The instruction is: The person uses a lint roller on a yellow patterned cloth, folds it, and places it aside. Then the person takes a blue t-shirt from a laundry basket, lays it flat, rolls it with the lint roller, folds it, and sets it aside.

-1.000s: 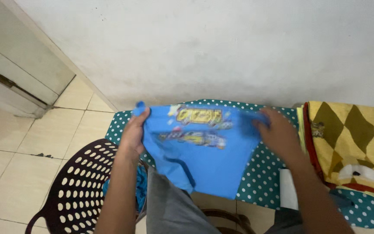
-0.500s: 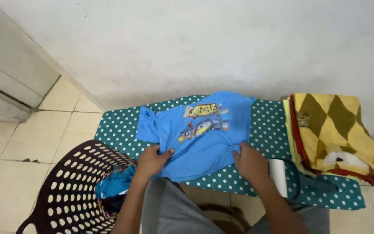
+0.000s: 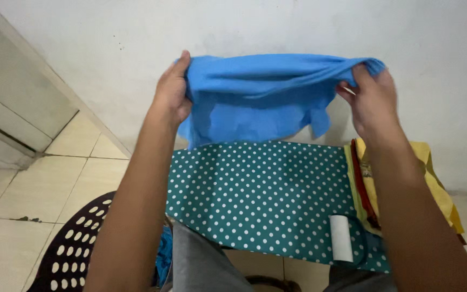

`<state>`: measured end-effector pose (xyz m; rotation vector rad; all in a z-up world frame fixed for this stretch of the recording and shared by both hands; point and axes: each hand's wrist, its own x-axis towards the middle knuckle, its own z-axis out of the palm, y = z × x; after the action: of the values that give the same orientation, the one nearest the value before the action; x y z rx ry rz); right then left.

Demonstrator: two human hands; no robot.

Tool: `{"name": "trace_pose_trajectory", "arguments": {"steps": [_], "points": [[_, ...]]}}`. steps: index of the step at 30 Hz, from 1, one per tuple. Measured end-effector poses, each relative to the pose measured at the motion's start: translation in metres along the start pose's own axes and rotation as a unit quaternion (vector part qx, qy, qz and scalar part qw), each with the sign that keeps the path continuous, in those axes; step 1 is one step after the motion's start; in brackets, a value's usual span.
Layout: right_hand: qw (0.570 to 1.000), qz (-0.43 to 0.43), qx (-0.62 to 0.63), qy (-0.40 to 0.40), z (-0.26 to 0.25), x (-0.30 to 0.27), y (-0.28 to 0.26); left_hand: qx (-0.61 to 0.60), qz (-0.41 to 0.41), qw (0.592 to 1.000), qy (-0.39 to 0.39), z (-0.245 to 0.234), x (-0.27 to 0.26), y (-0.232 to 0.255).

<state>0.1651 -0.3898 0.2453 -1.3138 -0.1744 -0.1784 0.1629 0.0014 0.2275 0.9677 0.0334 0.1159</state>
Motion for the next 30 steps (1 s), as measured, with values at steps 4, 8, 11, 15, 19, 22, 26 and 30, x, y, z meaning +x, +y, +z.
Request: {"name": "trace_pose_trajectory", "arguments": {"steps": [4, 8, 11, 15, 19, 22, 26, 30], "points": [[0.990, 0.056, -0.122, 0.032, -0.019, -0.093, -0.016, 0.121, -0.011, 0.992, 0.031, -0.012, -0.080, 0.003], [0.926, 0.274, -0.255, -0.055, -0.053, -0.189, 0.017, 0.302, -0.213, 0.908, 0.197, -0.059, -0.206, -0.054], [0.857, 0.275, -0.373, -0.226, -0.074, -0.244, 0.052, 0.281, -0.203, 0.928, 0.140, -0.092, -0.268, -0.103], [0.753, 0.343, -0.399, -0.396, -0.081, -0.267, 0.078, 0.599, -0.288, 0.736, 0.130, -0.123, -0.301, -0.126], [0.803, 0.294, -0.425, -0.296, -0.065, -0.227, 0.096, 0.665, -0.116, 0.709, 0.207, -0.128, -0.272, -0.129], [0.827, 0.170, -0.489, -0.219, -0.049, -0.187, 0.121, 0.683, 0.014, 0.687, 0.248, -0.120, -0.223, -0.143], [0.806, -0.105, -0.537, -0.226, -0.028, -0.176, 0.163, 0.698, 0.118, 0.665, 0.238, -0.123, -0.171, -0.169], [0.762, -0.154, -0.589, -0.222, -0.019, -0.193, 0.170, 0.677, 0.105, 0.650, 0.328, -0.148, -0.168, -0.159]]}}
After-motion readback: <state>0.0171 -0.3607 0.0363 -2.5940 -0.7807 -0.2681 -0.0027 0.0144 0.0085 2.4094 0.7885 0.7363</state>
